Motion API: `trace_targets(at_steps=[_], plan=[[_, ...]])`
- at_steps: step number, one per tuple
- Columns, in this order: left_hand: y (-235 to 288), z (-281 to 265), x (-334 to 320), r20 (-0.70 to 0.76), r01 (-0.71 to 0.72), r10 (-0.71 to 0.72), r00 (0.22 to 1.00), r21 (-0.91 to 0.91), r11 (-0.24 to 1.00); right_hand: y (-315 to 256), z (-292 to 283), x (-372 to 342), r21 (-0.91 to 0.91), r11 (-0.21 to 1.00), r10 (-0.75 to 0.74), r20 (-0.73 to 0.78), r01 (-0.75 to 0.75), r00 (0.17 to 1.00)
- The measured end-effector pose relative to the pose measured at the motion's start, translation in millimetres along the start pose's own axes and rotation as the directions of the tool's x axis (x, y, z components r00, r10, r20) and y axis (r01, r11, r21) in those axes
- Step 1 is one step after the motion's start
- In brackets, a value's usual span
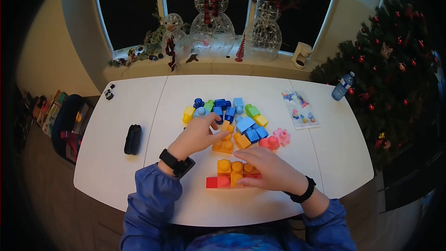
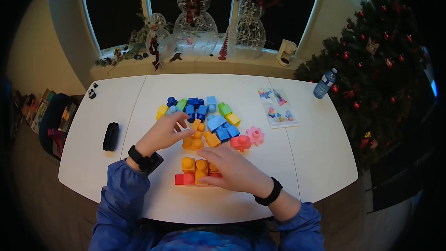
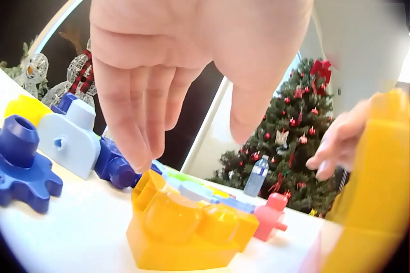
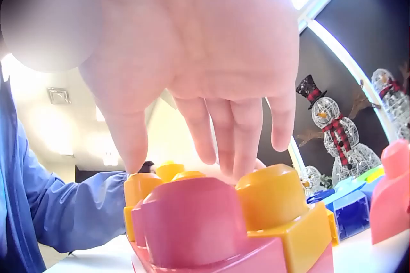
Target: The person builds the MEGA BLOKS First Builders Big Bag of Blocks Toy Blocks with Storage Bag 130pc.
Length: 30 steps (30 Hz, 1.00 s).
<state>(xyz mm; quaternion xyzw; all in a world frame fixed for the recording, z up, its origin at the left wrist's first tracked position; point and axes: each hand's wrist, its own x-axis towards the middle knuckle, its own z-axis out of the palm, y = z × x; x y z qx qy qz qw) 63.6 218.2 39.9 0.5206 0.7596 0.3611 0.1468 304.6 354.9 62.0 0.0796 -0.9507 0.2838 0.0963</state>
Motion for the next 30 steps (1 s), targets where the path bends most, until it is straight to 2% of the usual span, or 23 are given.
trace_targets(at_steps=[4, 7, 13, 16, 19, 22, 25, 28, 30], plan=[[-18.8, 21.6, 23.9, -0.012, -0.075, 0.081, 0.997, 0.26, 0.963, 0.0, -5.1, 0.5, 0.007, 1.0, 0.008, -0.011, -0.008, 1.0], [-26.3, 30.1, 29.6, 0.001, -0.023, 0.024, 1.0, 0.3, 0.954, -0.8, -6.2, -2.6, -0.014, 1.0, -0.019, -0.072, 0.018, 0.997], [-36.6, 31.1, 30.9, 0.042, -0.044, 0.034, 0.999, 0.288, 0.957, 4.6, -6.9, -4.3, -0.131, 0.991, 0.0, -0.125, -0.017, 0.992], [-33.0, 20.8, 28.9, 0.052, 0.067, -0.078, 0.996, 0.197, 0.978, 6.2, -13.0, -3.1, -0.157, 0.986, 0.04, -0.14, -0.062, 0.989], [-31.5, 15.8, 23.5, 0.012, 0.025, -0.027, 1.0, 0.148, 0.989, 13.5, -16.3, -4.9, -0.149, 0.985, 0.058, -0.16, -0.082, 0.985], [-23.7, 7.0, 8.6, -0.042, 0.006, -0.007, 0.999, -0.018, 1.0, 16.5, -16.7, -5.1, -0.146, 0.983, 0.078, -0.194, -0.107, 0.978], [5.7, -7.3, -13.2, -0.069, -0.023, 0.013, 0.998, -0.141, 0.99, 17.7, -17.1, -1.4, -0.093, 0.991, 0.07, -0.242, -0.095, 0.968], [30.6, -14.0, -28.8, -0.101, -0.129, 0.107, 0.989, -0.247, 0.96, 6.9, -14.9, 9.1, 0.002, 0.993, 0.113, -0.321, -0.119, 0.94], [43.7, -12.9, -36.7, -0.084, -0.158, 0.14, 0.987, -0.264, 0.952, 2.3, -12.1, 15.5, 0.007, 0.996, 0.082, -0.376, -0.085, 0.923]])
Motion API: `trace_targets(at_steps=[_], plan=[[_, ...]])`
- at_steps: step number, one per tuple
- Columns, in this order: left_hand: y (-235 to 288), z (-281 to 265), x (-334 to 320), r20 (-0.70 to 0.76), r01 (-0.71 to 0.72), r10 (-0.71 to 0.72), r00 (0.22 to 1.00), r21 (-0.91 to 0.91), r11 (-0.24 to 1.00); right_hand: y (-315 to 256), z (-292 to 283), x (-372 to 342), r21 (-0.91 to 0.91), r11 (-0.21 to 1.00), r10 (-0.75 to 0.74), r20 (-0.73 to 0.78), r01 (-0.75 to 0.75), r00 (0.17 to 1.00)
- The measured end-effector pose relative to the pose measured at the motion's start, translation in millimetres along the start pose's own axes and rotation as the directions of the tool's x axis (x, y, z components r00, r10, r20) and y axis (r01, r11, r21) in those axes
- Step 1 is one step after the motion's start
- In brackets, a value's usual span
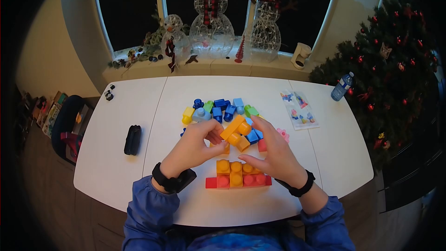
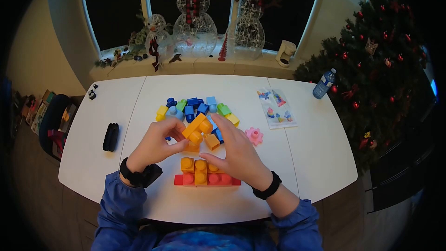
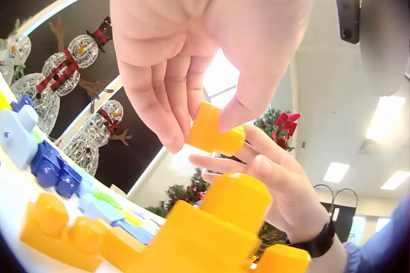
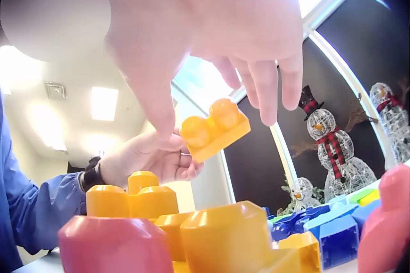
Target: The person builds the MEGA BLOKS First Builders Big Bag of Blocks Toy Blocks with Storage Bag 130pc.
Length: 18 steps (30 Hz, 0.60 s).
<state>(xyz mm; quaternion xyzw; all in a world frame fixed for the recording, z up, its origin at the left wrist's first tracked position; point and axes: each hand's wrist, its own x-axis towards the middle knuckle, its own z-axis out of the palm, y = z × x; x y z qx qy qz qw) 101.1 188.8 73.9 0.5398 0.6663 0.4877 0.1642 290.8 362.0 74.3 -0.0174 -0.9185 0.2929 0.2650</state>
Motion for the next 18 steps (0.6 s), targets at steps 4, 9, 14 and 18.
trace_targets(at_steps=[4, 9, 14, 18], plan=[[10.4, 6.5, -4.9, 0.022, 0.026, -0.024, 0.999, -0.085, 0.996, -6.1, 3.2, 7.9, 0.024, 0.998, -0.049, -0.048, 0.05, 0.998], [19.1, 10.3, -8.4, 0.074, 0.069, -0.061, 0.995, -0.113, 0.991, -4.2, 8.9, 4.9, 0.073, 0.997, -0.031, -0.094, 0.038, 0.995], [21.5, 10.4, -20.1, 0.058, 0.019, -0.016, 0.998, -0.059, 0.998, -4.2, -8.7, -4.1, 0.142, 0.99, -0.005, -0.005, 0.006, 1.0], [10.0, 14.6, -43.3, 0.061, -0.032, 0.03, 0.998, 0.038, 0.999, 0.2, -30.0, -15.6, 0.165, 0.981, 0.054, 0.255, -0.099, 0.965]])
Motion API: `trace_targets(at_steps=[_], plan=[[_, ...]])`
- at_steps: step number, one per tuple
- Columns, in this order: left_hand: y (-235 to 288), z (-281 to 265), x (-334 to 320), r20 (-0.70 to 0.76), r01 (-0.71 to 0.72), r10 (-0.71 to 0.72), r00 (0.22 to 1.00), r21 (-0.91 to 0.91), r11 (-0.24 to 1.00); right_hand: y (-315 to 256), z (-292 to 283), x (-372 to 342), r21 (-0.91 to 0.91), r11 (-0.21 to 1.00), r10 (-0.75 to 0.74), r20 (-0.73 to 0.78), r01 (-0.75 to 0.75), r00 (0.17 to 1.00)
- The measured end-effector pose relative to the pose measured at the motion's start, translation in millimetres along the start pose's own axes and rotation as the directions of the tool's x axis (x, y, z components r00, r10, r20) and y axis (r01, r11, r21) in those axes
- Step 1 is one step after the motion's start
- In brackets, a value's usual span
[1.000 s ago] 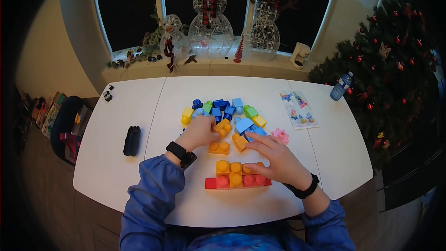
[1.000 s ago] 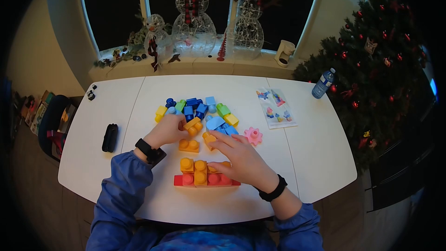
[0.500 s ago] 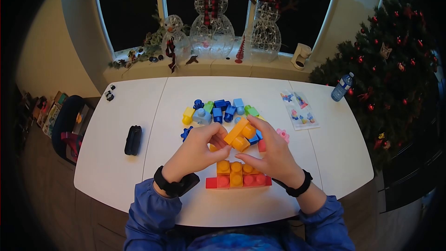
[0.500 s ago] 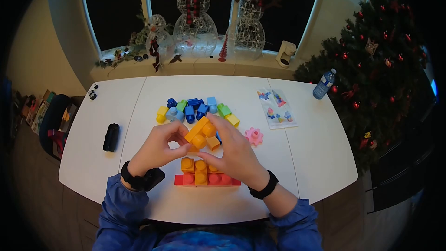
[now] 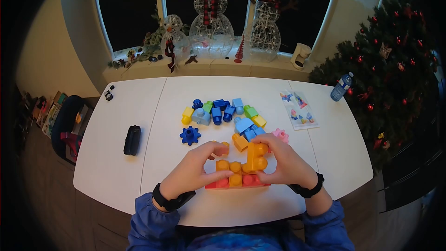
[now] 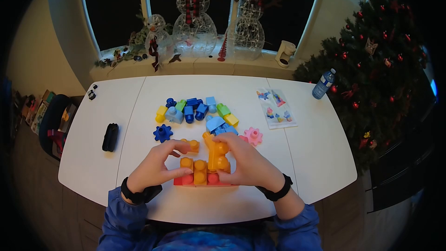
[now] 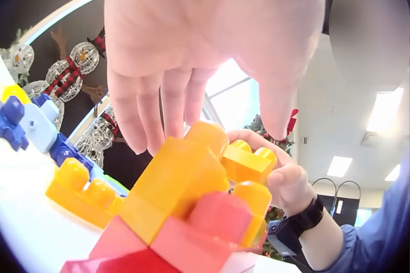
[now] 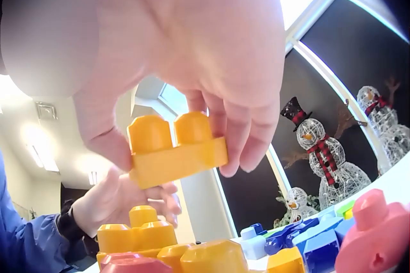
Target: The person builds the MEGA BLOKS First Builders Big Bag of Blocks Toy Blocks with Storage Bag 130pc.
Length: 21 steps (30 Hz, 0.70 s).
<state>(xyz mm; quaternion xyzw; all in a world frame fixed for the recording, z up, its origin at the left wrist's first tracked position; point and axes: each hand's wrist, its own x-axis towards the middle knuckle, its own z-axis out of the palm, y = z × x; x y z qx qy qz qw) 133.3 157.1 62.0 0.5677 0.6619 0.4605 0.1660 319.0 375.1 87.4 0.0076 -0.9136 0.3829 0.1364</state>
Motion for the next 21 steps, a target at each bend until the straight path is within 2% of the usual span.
trace_targets(at_steps=[4, 7, 10, 13, 19, 21], plan=[[-11.2, 13.4, -19.2, 0.059, 0.008, -0.014, 0.998, 0.105, 0.994, 7.7, 8.1, -12.4, -0.004, 1.0, -0.011, 0.151, 0.011, 0.988], [-18.3, 18.1, -24.0, 0.102, 0.114, -0.121, 0.987, 0.071, 0.991, 7.5, 11.9, -15.7, -0.046, 0.999, 0.029, 0.195, -0.021, 0.98], [-14.9, 15.9, -23.6, 0.138, 0.162, -0.166, 0.976, 0.046, 0.986, 15.4, 18.8, -15.7, -0.048, 0.999, -0.015, 0.192, 0.025, 0.981], [-13.5, 16.6, -24.5, 0.133, 0.184, -0.186, 0.974, 0.025, 0.983, 20.1, 23.8, -15.9, -0.024, 1.0, 0.004, 0.205, 0.001, 0.979], [-13.1, 20.0, -27.0, 0.101, 0.201, -0.198, 0.975, -0.022, 0.979, 26.9, 28.4, -18.3, -0.04, 0.997, -0.061, 0.189, 0.07, 0.98], [-15.5, 21.3, -28.1, 0.096, 0.193, -0.19, 0.977, -0.022, 0.981, 27.7, 28.9, -19.2, -0.024, 0.998, -0.044, 0.206, 0.05, 0.978]])
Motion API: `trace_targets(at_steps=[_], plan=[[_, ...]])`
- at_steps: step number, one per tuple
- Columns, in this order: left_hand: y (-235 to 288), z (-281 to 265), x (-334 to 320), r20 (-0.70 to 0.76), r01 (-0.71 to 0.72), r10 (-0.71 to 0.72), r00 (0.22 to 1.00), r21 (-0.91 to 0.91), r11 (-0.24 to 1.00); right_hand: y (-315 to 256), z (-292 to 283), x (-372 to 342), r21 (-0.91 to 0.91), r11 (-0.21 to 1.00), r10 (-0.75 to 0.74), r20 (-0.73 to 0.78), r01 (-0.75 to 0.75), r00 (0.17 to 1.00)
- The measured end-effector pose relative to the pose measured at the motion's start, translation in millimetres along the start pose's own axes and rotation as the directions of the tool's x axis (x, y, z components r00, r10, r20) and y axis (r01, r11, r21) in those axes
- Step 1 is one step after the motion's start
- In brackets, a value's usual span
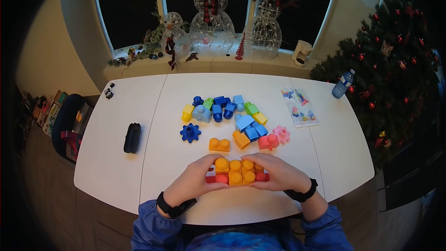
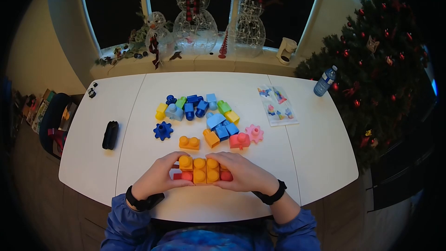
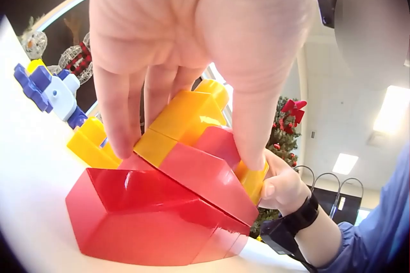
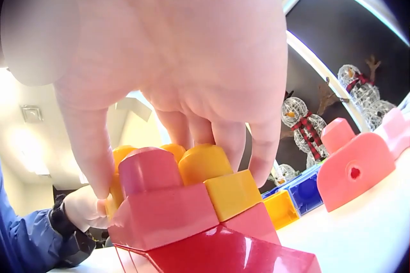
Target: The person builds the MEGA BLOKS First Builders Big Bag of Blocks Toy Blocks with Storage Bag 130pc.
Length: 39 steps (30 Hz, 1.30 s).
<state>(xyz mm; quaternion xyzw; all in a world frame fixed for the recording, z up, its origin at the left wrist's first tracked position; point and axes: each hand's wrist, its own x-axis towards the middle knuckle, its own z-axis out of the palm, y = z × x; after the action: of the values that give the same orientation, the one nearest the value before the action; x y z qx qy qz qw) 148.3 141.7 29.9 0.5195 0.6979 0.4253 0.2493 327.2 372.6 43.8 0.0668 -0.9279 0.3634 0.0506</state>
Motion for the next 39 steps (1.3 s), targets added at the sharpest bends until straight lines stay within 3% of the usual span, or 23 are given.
trace_targets(at_steps=[4, 7, 10, 16, 22, 25, 28, 31, 34, 39], plan=[[-2.3, -0.4, 0.7, 0.008, -0.01, 0.01, 1.0, 0.029, 1.0, 1.3, -5.8, 2.6, 0.009, 1.0, 0.01, 0.057, -0.01, 0.998], [-1.0, 0.3, 0.0, -0.001, -0.023, 0.023, 1.0, 0.066, 0.998, 13.8, -14.2, 14.6, 0.009, 0.999, -0.041, -0.068, 0.041, 0.997], [-1.2, 4.2, -1.9, -0.045, -0.112, 0.12, 0.992, 0.161, 0.981, 19.3, -22.1, 39.6, -0.083, 0.986, 0.131, -0.156, -0.145, 0.979], [-6.0, 5.0, -2.2, -0.006, -0.026, 0.027, 1.0, 0.057, 0.998, 49.7, -10.6, 77.6, -0.333, 0.936, 0.074, -0.123, -0.112, 0.99], [-14.0, 5.5, -1.1, -0.008, -0.04, 0.041, 0.999, 0.063, 0.997, 49.9, 2.8, 93.6, -0.441, 0.864, 0.251, -0.036, -0.241, 0.967], [-11.5, 4.3, -1.0, -0.016, -0.039, 0.042, 0.999, 0.125, 0.991, 58.8, -2.0, 83.9, -0.354, 0.928, 0.058, -0.17, -0.115, 0.984], [-9.0, 3.5, -1.0, -0.018, -0.036, 0.038, 0.999, 0.098, 0.995, 24.6, -29.8, 70.0, -0.094, 0.964, 0.222, -0.244, -0.25, 0.944], [-9.5, 2.1, -0.7, -0.009, -0.04, 0.041, 0.999, 0.086, 0.995, 4.2, -39.6, 43.2, 0.162, 0.968, 0.233, -0.317, -0.189, 0.92], [-6.5, 1.4, -0.6, -0.004, -0.027, 0.028, 1.0, 0.091, 0.995, 2.5, -40.7, 12.4, 0.177, 0.959, 0.259, -0.232, -0.221, 0.938], [-8.7, 1.0, -0.9, 0.005, -0.019, 0.018, 1.0, 0.093, 0.996, 0.6, -27.7, -10.4, 0.116, 0.985, 0.152, -0.247, -0.126, 0.957]])
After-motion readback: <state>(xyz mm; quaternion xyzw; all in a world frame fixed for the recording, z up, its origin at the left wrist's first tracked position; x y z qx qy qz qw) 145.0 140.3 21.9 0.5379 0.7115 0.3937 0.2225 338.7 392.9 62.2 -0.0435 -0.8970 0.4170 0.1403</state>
